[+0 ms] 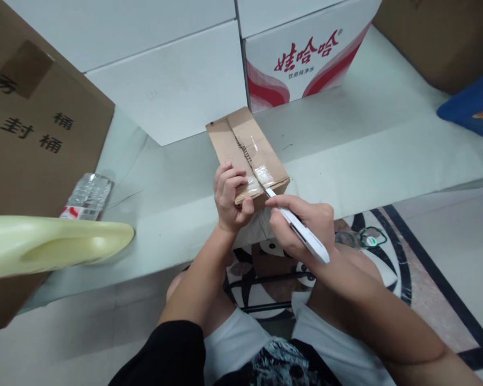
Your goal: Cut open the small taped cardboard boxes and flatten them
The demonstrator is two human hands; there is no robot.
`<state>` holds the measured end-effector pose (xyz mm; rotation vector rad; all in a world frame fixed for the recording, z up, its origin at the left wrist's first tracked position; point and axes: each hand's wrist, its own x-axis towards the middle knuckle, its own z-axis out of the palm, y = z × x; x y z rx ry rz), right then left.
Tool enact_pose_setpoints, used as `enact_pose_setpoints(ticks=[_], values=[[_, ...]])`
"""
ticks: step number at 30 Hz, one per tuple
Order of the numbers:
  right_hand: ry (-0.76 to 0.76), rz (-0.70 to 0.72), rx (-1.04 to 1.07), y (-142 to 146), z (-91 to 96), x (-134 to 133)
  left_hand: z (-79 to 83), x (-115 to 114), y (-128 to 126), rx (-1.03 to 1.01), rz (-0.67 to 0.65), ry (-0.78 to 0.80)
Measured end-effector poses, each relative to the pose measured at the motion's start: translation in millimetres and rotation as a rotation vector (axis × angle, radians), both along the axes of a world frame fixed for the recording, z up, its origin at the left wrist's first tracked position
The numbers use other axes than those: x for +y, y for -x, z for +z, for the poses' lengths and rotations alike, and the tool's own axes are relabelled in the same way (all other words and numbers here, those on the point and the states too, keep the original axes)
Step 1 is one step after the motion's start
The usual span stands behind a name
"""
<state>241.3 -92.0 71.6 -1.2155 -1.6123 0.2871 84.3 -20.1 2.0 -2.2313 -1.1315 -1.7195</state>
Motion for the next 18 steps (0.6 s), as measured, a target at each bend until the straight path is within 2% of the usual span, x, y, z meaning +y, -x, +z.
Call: enact_pose_setpoints(ticks=[3,7,11,18], values=[[0.019,0.024,0.045,0.8,-4.5,2.2,-1.1,0.4,-0.8,0.000,0.020,0.000],[-0.040,0.044,0.018,-2.2,-7.5,2.4,-0.9,-0.9,-0.4,-0.012,-0.016,0.013],[-0.062,0.052,-0.052,-11.9,-1.5,-1.0,-0.1,-2.0,2.1,0.019,-0.059,0.000],[-0.010,0.120,-0.030,-18.1,5.1,-3.4,-0.3,2.7,4.3,0.059,-0.021,0.034]])
